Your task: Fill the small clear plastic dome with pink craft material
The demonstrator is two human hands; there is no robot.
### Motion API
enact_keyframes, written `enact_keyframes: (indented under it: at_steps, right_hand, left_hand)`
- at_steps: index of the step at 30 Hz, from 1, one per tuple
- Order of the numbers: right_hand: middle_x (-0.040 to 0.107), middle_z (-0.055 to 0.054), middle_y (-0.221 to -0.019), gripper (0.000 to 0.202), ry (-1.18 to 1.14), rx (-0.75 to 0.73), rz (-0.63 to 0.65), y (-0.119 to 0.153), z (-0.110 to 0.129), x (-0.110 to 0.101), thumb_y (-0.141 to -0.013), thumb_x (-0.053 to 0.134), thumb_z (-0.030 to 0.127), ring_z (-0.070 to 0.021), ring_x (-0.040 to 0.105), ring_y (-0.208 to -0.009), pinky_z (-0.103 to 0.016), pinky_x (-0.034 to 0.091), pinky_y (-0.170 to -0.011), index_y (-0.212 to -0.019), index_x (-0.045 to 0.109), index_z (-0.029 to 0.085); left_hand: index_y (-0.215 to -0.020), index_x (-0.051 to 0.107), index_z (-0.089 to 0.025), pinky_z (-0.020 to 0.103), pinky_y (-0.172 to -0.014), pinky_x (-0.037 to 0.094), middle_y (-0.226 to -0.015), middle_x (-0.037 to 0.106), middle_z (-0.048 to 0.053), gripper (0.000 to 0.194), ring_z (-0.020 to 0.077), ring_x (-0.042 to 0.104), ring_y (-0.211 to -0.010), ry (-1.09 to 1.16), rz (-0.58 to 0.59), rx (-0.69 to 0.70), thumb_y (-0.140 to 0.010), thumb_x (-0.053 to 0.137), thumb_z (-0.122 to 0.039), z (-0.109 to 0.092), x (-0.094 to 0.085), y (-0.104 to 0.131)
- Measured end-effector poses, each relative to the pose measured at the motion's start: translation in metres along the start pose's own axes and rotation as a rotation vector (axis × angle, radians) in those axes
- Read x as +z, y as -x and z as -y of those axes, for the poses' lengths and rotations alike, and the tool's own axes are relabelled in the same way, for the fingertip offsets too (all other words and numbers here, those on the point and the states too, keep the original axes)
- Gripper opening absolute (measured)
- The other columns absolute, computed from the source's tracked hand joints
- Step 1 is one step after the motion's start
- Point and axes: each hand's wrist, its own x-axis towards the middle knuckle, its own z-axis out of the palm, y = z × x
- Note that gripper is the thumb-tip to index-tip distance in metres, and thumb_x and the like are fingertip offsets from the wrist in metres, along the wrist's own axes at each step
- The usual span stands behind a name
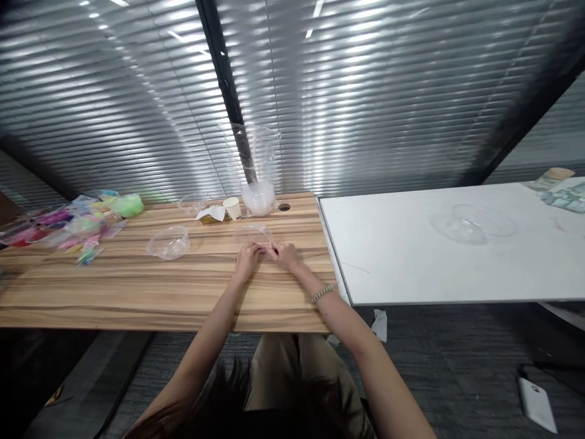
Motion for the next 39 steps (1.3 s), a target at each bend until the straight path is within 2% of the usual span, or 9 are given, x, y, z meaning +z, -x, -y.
enact_keyframes:
  at_steps: [8,13,16,20,28,34,39]
  right_hand:
    - [0.064,-0.005,-0.072,0.019,-0.03,0.123,-0.045,0.005,0.008,0.002,-0.085,0.049,0.02,-0.0142,0.053,-0.066,-0.023,0.027,-0.06,-0.071,0.062,0.015]
    - [0.064,-0.004,-0.072,0.015,-0.008,0.153,-0.109,0.013,0.016,0.0,-0.081,0.052,0.018,-0.0127,0.052,-0.065,-0.022,0.027,-0.059,-0.067,0.06,0.016]
    - [0.063,-0.002,-0.07,0.016,-0.011,0.179,-0.156,0.013,0.017,0.001,-0.08,0.052,0.017,-0.0124,0.052,-0.065,-0.021,0.028,-0.059,-0.066,0.059,0.016]
    - [0.06,-0.002,-0.063,0.021,-0.054,0.267,-0.205,0.009,0.015,0.001,-0.081,0.045,0.014,-0.012,0.049,-0.059,-0.022,0.026,-0.055,-0.063,0.057,0.016]
    - [0.057,-0.001,-0.057,0.024,-0.192,0.286,-0.161,0.002,0.009,0.004,-0.08,0.045,0.013,-0.0104,0.046,-0.054,-0.021,0.027,-0.053,-0.057,0.054,0.014]
    - [0.059,-0.001,-0.059,0.027,-0.282,0.225,-0.128,-0.001,0.008,0.005,-0.081,0.043,0.014,-0.0109,0.048,-0.055,-0.02,0.03,-0.054,-0.058,0.056,0.015]
    - [0.061,-0.002,-0.06,0.028,-0.334,0.212,-0.097,-0.004,0.004,0.008,-0.082,0.043,0.013,-0.0115,0.05,-0.055,-0.02,0.03,-0.053,-0.058,0.058,0.015]
  left_hand:
    - [-0.083,0.06,-0.014,0.033,-0.081,0.04,-0.089,0.06,0.01,0.01,0.0215,0.052,-0.09,-0.018,-0.006,0.015,-0.085,0.053,-0.019,0.003,0.0,-0.004]
    - [-0.079,0.056,-0.016,0.03,-0.073,0.044,-0.077,0.06,0.005,0.015,0.0183,0.055,-0.078,0.066,-0.088,0.068,-0.086,0.043,-0.014,0.003,-0.004,-0.006]
    - [-0.082,0.057,-0.017,0.03,-0.072,0.045,-0.079,0.062,0.005,0.017,0.0173,0.057,-0.078,0.102,-0.147,0.092,-0.086,0.041,-0.013,0.006,-0.004,-0.004]
    - [-0.081,0.059,-0.017,0.031,-0.072,0.048,-0.082,0.064,0.006,0.016,0.0189,0.059,-0.079,0.1,-0.17,0.104,-0.085,0.043,-0.014,0.011,0.0,-0.002]
    - [-0.103,0.062,-0.016,0.037,-0.087,0.048,-0.108,0.063,0.01,0.026,0.0215,0.057,-0.101,0.076,-0.107,0.12,-0.083,0.046,-0.013,0.016,0.011,-0.002]
    - [-0.103,0.064,-0.017,0.037,-0.084,0.047,-0.102,0.064,0.01,0.033,0.022,0.055,-0.095,0.008,-0.061,0.135,-0.08,0.044,-0.005,0.009,0.001,0.0]
    - [-0.099,0.066,-0.015,0.038,-0.082,0.046,-0.098,0.064,0.011,0.036,0.0237,0.054,-0.093,-0.03,-0.062,0.095,-0.076,0.043,0.0,0.006,-0.002,0.002]
